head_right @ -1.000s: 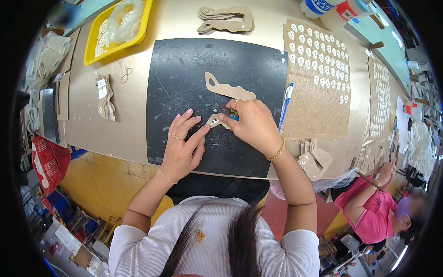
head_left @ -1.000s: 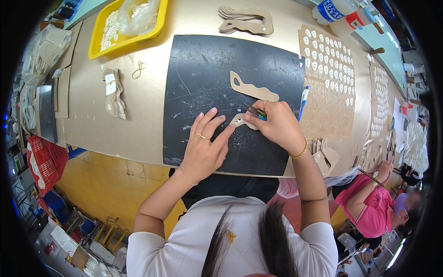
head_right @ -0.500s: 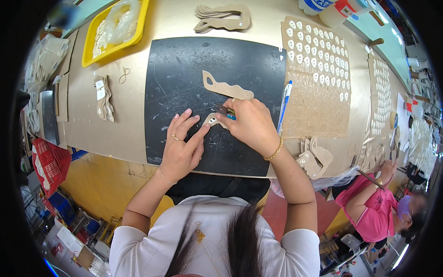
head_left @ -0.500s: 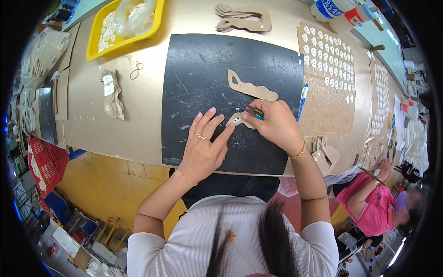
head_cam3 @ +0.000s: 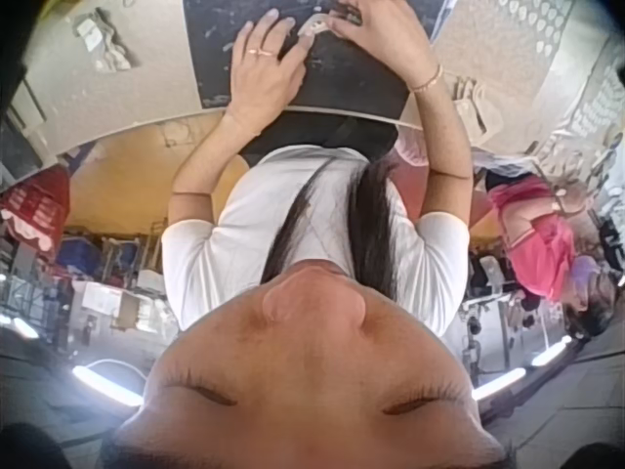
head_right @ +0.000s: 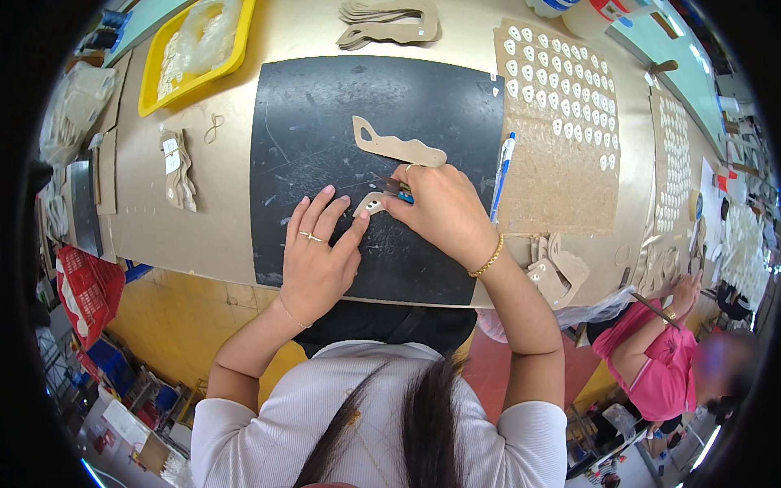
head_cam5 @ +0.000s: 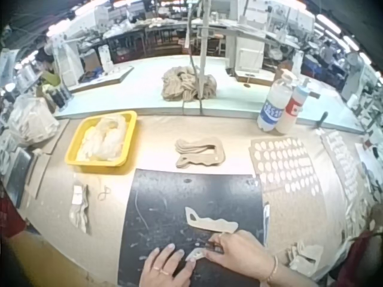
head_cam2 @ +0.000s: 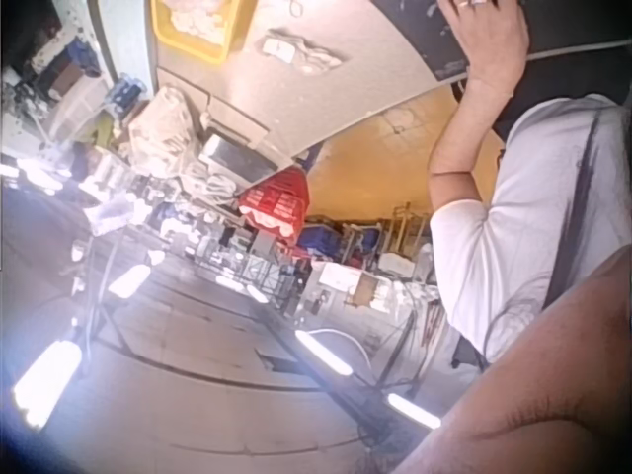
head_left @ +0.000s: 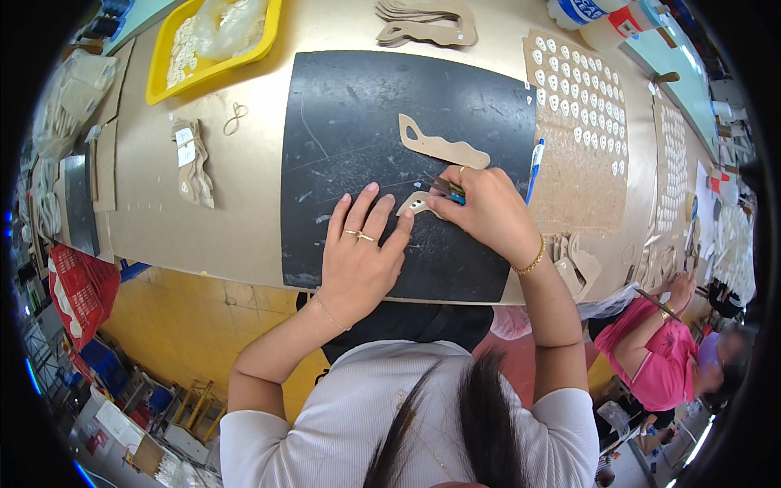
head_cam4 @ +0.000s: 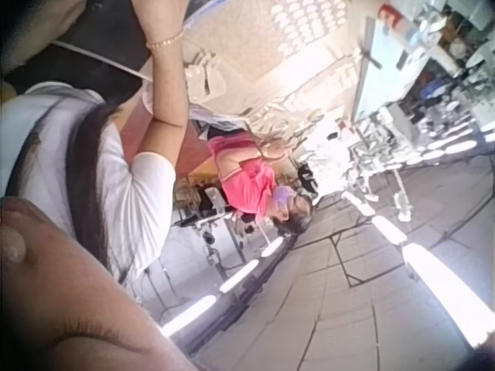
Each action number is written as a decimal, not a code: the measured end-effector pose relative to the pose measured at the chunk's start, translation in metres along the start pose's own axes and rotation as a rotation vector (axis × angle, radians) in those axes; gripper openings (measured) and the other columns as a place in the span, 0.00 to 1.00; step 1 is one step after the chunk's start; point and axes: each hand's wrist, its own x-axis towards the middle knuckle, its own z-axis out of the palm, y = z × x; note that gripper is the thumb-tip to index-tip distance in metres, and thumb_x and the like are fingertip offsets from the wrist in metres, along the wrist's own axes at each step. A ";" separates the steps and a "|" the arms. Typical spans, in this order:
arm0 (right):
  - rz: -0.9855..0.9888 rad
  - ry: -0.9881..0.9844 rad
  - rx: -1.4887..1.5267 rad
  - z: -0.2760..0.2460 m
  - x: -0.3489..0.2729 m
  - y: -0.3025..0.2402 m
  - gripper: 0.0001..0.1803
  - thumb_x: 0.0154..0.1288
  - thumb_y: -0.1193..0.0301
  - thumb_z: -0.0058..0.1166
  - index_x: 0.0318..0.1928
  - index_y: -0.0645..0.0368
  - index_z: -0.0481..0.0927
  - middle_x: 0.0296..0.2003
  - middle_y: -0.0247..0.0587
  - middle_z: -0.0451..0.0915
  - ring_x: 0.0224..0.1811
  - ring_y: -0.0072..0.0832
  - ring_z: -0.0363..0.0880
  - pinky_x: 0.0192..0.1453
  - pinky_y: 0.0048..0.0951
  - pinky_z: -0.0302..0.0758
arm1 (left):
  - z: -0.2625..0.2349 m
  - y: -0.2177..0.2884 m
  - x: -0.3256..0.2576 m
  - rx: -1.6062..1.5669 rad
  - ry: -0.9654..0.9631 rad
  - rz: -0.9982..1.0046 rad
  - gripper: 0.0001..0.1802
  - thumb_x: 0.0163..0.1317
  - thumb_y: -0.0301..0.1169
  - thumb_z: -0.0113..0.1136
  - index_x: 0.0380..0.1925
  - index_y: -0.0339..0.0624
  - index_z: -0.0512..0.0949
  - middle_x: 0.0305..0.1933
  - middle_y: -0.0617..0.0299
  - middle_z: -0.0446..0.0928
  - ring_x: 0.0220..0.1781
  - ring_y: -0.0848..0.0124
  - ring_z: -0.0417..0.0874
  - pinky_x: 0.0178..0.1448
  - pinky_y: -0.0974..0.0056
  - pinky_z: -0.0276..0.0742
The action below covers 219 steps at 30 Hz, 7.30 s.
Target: The person uses a craft knife to cut small decorative shapes from a sheet of paper or cardstock on a black cutting mat. They repeatedly pick up a shape, cut along its edges, and place the finished piece onto a nearby board. Another person works at an adjacent station in the background.
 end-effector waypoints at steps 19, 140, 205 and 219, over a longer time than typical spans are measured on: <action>0.083 -0.120 -0.184 -0.009 0.010 -0.014 0.19 0.60 0.60 0.68 0.44 0.62 0.88 0.35 0.49 0.88 0.42 0.47 0.87 0.47 0.43 0.83 | 0.013 0.003 -0.004 0.051 0.024 -0.030 0.34 0.51 0.28 0.67 0.63 0.54 0.78 0.62 0.53 0.73 0.73 0.50 0.67 0.75 0.39 0.59; 0.239 0.597 0.403 -0.028 -0.162 0.026 0.30 0.63 0.74 0.69 0.65 0.52 0.78 0.29 0.34 0.83 0.32 0.16 0.74 0.41 0.23 0.76 | 0.018 -0.001 -0.001 -0.281 0.081 0.225 0.28 0.59 0.23 0.65 0.62 0.41 0.77 0.55 0.56 0.76 0.55 0.60 0.77 0.64 0.54 0.64; 0.621 0.370 0.499 -0.188 -0.104 0.213 0.15 0.65 0.67 0.67 0.49 0.60 0.89 0.24 0.24 0.76 0.24 0.14 0.66 0.27 0.17 0.65 | 0.074 0.097 0.061 -0.168 -0.141 0.546 0.26 0.61 0.34 0.64 0.62 0.49 0.78 0.63 0.51 0.77 0.72 0.53 0.70 0.76 0.42 0.57; 0.046 0.172 0.019 0.003 -0.066 -0.021 0.12 0.60 0.66 0.68 0.41 0.59 0.90 0.33 0.46 0.83 0.38 0.45 0.85 0.46 0.41 0.81 | 0.010 0.007 0.011 -0.401 0.357 -0.231 0.22 0.56 0.26 0.71 0.51 0.40 0.77 0.56 0.51 0.75 0.59 0.52 0.74 0.64 0.51 0.67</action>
